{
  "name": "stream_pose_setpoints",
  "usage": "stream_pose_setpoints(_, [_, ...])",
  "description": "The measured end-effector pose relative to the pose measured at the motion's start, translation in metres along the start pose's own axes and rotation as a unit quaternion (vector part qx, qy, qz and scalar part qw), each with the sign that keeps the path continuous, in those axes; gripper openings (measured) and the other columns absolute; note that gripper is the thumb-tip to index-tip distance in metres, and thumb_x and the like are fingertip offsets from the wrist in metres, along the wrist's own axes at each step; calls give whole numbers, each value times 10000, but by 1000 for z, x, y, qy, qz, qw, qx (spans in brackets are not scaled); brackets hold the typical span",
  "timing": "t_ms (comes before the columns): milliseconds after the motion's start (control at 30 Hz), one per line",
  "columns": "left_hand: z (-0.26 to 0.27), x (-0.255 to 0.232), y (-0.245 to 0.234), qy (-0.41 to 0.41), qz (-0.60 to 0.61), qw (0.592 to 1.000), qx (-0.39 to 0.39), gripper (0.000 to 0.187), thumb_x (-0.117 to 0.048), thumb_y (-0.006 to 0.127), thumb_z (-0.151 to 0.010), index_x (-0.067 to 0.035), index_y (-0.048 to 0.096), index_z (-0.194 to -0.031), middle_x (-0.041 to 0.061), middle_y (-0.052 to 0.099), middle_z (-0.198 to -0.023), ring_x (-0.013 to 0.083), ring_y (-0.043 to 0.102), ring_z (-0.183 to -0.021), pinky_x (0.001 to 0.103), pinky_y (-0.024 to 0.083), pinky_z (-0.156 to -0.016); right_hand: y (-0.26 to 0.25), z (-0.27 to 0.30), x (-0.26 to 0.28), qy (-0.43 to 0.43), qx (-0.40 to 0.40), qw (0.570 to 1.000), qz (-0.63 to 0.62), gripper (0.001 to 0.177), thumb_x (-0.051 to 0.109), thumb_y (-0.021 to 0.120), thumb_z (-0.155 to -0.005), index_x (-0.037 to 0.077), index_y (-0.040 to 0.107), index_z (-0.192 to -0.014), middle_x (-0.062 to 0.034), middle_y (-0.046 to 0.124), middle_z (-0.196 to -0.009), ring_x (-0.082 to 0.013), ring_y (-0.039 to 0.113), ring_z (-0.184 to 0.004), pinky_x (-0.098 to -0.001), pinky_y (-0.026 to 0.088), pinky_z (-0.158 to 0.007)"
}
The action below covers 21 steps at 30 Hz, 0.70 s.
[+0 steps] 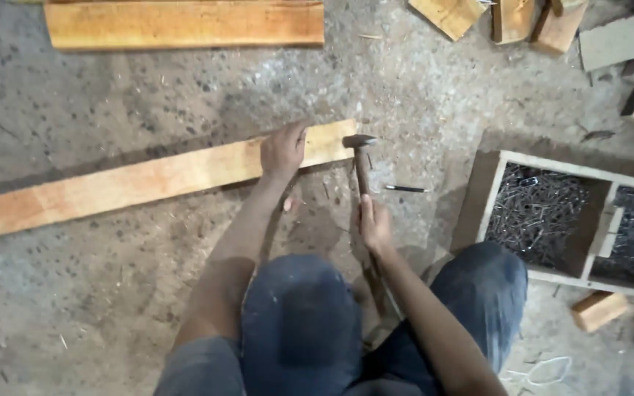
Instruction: The person aligns wooden boards, marks them with a pencil, and hammers nails into the wood using a hammer.
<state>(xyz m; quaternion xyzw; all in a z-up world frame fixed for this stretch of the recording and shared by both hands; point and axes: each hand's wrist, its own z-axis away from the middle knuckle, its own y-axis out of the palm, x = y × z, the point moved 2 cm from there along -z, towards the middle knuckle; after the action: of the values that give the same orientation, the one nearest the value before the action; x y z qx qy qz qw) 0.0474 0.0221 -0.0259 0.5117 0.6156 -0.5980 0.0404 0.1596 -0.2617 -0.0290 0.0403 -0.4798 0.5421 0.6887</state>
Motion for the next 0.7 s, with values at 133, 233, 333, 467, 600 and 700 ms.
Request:
stream_pose_setpoints(133, [40,-48,7,-104,127,986,-19,280,-410,615,-1030,-155,723,-1074,73,720,-894,239,702,-715,367,549,-626,7,35,69,53,-9,997,-64,401,325,610,-1091,-40,662,-934,-144,586,-746,-156,535,-639,-380,435,-549])
stream_pose_setpoints(233, [84,-46,49,-514,645,565,14,428,-496,566,-1063,-148,558,-814,-36,446,-618,117,367,-470,289,286,-415,27,35,86,-43,-2,966,-256,205,223,681,-955,41,679,-1048,-30,699,-837,-67,663,-756,-308,566,-654])
stream_pose_setpoints(333, [110,-46,61,-550,722,419,6,363,-449,542,-1043,-152,529,-835,-22,451,-647,128,396,-496,291,331,-449,21,48,116,-196,-49,976,-78,171,163,655,-975,5,693,-1029,-50,697,-817,-88,660,-764,-318,534,-680])
stream_pose_setpoints(467, [110,-57,45,-571,712,407,-26,351,-437,532,-1083,-141,523,-894,0,461,-700,141,433,-556,291,367,-500,18,55,126,-33,-23,997,-63,203,196,719,-924,0,688,-965,-87,631,-681,-115,552,-621,-354,492,-564])
stream_pose_setpoints(600, [89,-64,20,-473,555,684,-24,271,-403,601,-1042,-163,638,-921,-5,575,-704,120,461,-531,272,358,-450,1,52,127,-7,-47,998,27,274,258,722,-951,-12,696,-911,-119,605,-626,-149,533,-576,-387,449,-533])
stream_pose_setpoints(700, [90,-80,-7,-183,254,948,66,149,-290,683,-1004,-153,743,-1009,10,699,-833,126,587,-595,273,466,-486,-14,41,141,-22,-89,993,69,272,269,663,-962,-1,671,-931,-102,604,-627,-140,579,-548,-361,469,-537])
